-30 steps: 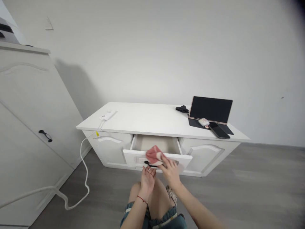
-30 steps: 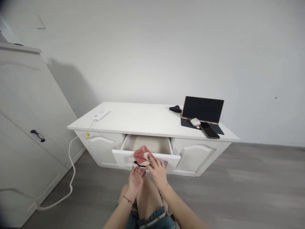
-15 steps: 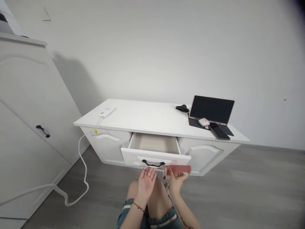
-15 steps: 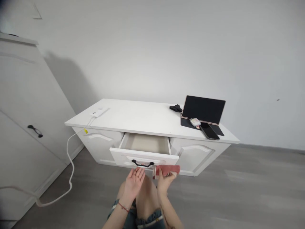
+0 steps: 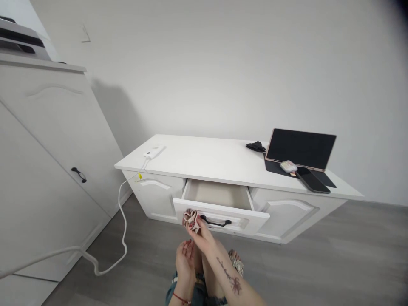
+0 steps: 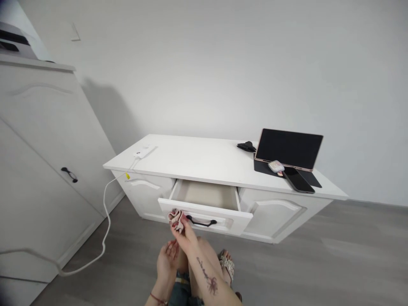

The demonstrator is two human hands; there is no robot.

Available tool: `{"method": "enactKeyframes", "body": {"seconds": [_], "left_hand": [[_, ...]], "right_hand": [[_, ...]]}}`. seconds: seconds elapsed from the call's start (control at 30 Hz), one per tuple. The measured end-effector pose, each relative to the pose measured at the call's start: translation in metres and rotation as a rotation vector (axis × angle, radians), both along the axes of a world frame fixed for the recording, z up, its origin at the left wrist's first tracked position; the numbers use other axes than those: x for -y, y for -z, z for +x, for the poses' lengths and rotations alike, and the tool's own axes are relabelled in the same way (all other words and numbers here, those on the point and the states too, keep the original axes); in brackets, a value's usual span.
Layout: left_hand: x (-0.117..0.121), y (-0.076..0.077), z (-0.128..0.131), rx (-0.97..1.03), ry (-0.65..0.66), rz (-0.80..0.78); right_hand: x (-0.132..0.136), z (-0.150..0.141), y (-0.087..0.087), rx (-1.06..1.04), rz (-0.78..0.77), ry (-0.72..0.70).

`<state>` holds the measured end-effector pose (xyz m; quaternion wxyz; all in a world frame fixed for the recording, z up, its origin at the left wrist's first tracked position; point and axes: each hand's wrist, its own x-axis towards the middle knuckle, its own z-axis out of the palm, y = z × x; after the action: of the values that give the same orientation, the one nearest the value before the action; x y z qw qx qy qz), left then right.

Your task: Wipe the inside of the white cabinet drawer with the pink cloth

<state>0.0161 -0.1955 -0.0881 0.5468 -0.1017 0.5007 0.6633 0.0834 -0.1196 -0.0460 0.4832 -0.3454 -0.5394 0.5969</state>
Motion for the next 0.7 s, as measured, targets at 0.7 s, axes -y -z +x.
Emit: {"method": "enactKeyframes", "body": {"seconds": [0.7], "left_hand": [[-0.072, -0.050, 0.059, 0.031, 0.420, 0.230]], "right_hand": [[0.040, 0.234, -0.022, -0.087, -0.071, 0.367]]}}
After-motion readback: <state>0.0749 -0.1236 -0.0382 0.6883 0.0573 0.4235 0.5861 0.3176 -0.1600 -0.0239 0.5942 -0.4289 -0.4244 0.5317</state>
